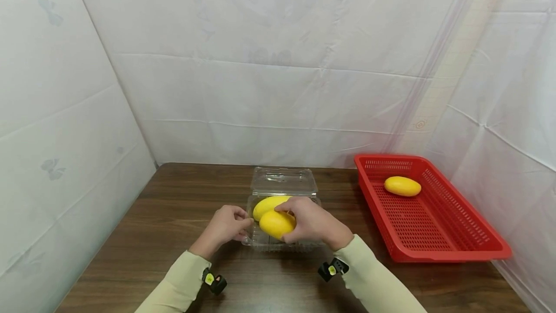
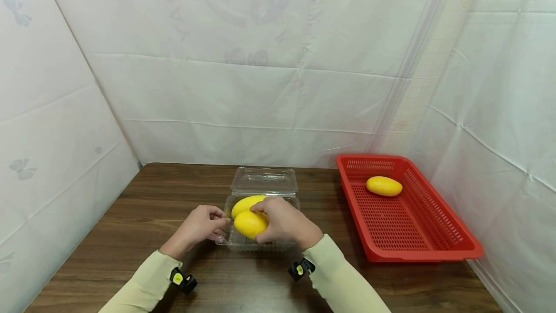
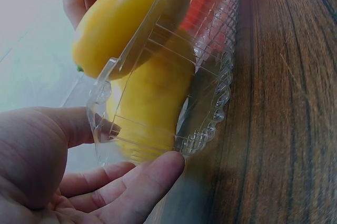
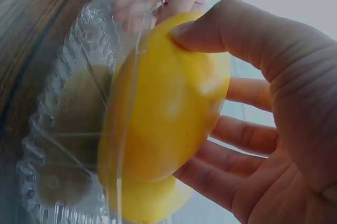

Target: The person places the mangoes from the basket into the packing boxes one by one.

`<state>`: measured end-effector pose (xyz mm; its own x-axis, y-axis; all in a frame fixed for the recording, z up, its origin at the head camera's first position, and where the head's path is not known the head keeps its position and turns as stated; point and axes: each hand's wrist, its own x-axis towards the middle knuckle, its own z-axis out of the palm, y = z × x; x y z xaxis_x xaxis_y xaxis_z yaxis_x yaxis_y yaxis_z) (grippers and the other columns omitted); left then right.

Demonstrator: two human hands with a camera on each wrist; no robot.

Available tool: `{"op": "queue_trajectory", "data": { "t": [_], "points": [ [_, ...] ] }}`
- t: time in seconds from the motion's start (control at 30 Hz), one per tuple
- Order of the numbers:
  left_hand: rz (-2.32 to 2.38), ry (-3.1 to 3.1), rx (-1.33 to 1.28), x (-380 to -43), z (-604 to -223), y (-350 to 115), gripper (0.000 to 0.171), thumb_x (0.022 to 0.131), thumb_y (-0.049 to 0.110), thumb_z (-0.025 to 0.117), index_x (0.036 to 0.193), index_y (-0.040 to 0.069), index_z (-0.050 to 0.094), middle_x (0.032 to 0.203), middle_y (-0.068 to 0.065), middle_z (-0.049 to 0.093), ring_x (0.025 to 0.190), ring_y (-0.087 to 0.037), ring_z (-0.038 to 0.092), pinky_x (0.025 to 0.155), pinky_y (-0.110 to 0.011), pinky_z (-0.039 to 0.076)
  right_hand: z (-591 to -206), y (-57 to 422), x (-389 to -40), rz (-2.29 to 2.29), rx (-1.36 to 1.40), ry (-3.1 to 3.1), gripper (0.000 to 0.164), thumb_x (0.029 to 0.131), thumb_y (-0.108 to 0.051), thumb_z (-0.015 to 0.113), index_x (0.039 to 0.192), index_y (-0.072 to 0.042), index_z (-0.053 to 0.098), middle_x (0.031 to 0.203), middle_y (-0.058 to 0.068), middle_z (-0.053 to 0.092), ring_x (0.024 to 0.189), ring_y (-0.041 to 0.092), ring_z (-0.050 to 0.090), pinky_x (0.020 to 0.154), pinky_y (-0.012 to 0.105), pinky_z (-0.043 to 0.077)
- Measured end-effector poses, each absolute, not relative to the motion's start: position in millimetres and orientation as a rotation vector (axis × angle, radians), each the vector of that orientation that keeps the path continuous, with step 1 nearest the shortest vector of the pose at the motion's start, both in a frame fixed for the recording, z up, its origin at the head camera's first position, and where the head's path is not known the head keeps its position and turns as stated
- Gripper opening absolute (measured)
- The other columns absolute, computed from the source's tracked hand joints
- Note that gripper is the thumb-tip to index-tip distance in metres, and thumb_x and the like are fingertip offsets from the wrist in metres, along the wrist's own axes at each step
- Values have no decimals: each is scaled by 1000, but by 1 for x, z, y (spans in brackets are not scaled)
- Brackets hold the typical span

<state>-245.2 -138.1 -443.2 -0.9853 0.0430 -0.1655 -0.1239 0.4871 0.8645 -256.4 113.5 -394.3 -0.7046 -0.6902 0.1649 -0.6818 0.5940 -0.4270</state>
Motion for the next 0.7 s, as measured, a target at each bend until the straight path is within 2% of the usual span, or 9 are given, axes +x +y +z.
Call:
{"op": "queue_trajectory", "data": {
  "t": [0.43,0.7],
  "points": [
    [1521,2568,-63,-246,-445,-138,23,97,16,68,109,-4,70,85,-13,72,63,-16,70,60,-32,64,-398,98,-256,-659,-1167,2795,55,72,-26,88,122,-9,71,100,-7,71,81,9,58,72,18,51],
    [1532,2556,-68,-245,-445,-138,24,99,20,66,107,-3,71,85,-13,71,63,-16,70,60,-32,64,-399,91,-255,-569,-1156,2840,53,71,-29,88,119,-11,73,100,-7,72,79,7,57,72,19,50]
  ]
}}
